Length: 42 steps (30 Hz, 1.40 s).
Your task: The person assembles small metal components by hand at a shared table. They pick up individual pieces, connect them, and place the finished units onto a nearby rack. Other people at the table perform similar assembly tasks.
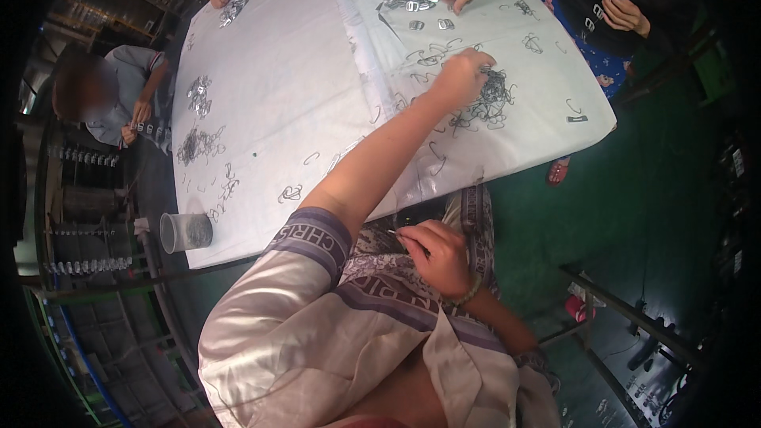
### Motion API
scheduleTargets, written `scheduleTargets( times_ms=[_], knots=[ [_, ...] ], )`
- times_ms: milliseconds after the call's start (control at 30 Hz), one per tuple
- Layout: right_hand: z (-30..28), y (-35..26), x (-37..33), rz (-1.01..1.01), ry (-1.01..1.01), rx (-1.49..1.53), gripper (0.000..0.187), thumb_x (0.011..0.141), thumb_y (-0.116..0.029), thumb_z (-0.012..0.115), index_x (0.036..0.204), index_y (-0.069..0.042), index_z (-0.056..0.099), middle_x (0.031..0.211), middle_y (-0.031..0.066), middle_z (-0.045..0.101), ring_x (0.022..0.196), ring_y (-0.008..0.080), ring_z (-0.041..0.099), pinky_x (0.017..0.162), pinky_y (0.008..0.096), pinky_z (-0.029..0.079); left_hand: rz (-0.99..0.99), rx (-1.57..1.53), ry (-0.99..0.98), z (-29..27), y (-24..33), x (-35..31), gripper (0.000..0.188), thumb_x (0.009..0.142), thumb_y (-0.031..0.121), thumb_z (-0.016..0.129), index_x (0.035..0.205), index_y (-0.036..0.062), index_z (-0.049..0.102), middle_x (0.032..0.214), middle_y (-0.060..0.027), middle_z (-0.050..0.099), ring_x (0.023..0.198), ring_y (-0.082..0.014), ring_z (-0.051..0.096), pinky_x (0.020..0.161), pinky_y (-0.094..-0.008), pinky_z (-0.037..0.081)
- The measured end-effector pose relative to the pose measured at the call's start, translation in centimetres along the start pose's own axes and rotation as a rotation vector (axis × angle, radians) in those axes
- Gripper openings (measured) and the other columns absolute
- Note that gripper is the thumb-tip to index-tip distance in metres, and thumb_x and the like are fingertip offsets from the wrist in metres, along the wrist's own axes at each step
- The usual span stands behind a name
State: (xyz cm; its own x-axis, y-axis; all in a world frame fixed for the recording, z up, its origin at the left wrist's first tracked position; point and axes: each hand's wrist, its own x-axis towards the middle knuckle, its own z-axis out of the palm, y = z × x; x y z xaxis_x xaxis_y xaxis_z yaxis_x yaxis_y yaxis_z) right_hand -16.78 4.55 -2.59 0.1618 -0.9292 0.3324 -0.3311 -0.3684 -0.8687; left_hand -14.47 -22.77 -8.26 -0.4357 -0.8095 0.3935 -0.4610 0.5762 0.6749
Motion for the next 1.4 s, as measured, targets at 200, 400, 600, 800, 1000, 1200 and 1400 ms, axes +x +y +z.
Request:
scheduleTargets(
  times_ms=[200, 400, 600, 800, 1000, 1200, 1400],
  knots=[
    [-0.4, 0.4, 0.1, 0.017, 0.061, 0.012, 0.011, 0.076, 0.002, 0.069, 0.087, -0.001, 0.067, 0.078, 0.0102, 0.064, 0.067, 0.0257, 0.062, 0.059, 0.0342, 0.048, 0.11, 0.258, -0.133, -4.1, -4.2, -0.3, 0.018, 0.078, 0.011, 0.066, 0.095, 0.006, 0.07, 0.105, -0.0131, 0.065, 0.091, -0.0304, 0.064, 0.081, -0.0375, 0.051],
    [-0.3, 0.8, 0.4, 0.012, 0.051, 0.008, 0.01, 0.076, 0.001, 0.07, 0.085, -0.001, 0.066, 0.076, 0.0096, 0.062, 0.065, 0.0249, 0.061, 0.057, 0.0335, 0.047, 0.057, 0.315, -0.327, -6.9, -3.5, -3.3, 0.014, 0.078, 0.012, 0.065, 0.089, 0.0074, 0.071, 0.097, -0.0085, 0.066, 0.094, -0.027, 0.061, 0.081, -0.0356, 0.051],
    [0.2, 1.1, 0.3, -0.013, 0.069, 0.033, 0.01, 0.076, 0.0, 0.071, 0.084, -0.002, 0.066, 0.074, 0.0091, 0.062, 0.064, 0.025, 0.061, 0.056, 0.0336, 0.047, 0.057, 0.359, -0.253, -5.5, -3.1, -2.4, 0.025, 0.077, 0.006, 0.065, 0.101, 0.0097, 0.068, 0.108, -0.0073, 0.062, 0.097, -0.0283, 0.06, 0.082, -0.0368, 0.05],
    [0.0, 0.9, 0.2, 0.001, 0.051, 0.025, 0.01, 0.077, -0.001, 0.071, 0.085, -0.002, 0.066, 0.075, 0.0093, 0.063, 0.066, 0.0252, 0.062, 0.058, 0.0342, 0.048, 0.264, 0.269, -0.225, -0.9, -0.3, -1.0, 0.034, 0.077, 0.006, 0.066, 0.11, 0.0129, 0.063, 0.117, -0.008, 0.059, 0.096, -0.0317, 0.061, 0.084, -0.0389, 0.051],
    [0.0, 0.7, -0.1, 0.013, 0.033, 0.024, 0.01, 0.077, -0.002, 0.07, 0.086, -0.002, 0.066, 0.076, 0.0094, 0.063, 0.068, 0.0259, 0.062, 0.06, 0.0347, 0.049, 0.128, 0.284, -0.328, -0.8, 0.3, 3.1, 0.026, 0.078, 0.005, 0.065, 0.104, 0.01, 0.063, 0.108, -0.0126, 0.064, 0.091, -0.0309, 0.064, 0.08, -0.0381, 0.052],
    [-0.2, 0.9, -0.2, 0.015, 0.041, 0.03, 0.01, 0.077, -0.002, 0.069, 0.086, -0.003, 0.066, 0.075, 0.0095, 0.062, 0.068, 0.0264, 0.062, 0.061, 0.0353, 0.049, 0.055, 0.049, -0.098, -4.1, 1.8, 3.8, 0.017, 0.079, 0.005, 0.062, 0.095, 0.0072, 0.068, 0.093, -0.0129, 0.068, 0.083, -0.0294, 0.066, 0.074, -0.038, 0.052],
    [-0.2, 0.9, -0.1, -0.006, 0.042, 0.053, 0.009, 0.078, -0.003, 0.069, 0.087, -0.003, 0.066, 0.075, 0.009, 0.062, 0.069, 0.0261, 0.062, 0.061, 0.0351, 0.049, 0.133, 0.274, -0.462, -4.0, -1.1, -0.5, 0.012, 0.078, 0.009, 0.064, 0.087, 0.0089, 0.071, 0.092, -0.01, 0.068, 0.082, -0.0285, 0.065, 0.075, -0.0374, 0.052]
  ],
)
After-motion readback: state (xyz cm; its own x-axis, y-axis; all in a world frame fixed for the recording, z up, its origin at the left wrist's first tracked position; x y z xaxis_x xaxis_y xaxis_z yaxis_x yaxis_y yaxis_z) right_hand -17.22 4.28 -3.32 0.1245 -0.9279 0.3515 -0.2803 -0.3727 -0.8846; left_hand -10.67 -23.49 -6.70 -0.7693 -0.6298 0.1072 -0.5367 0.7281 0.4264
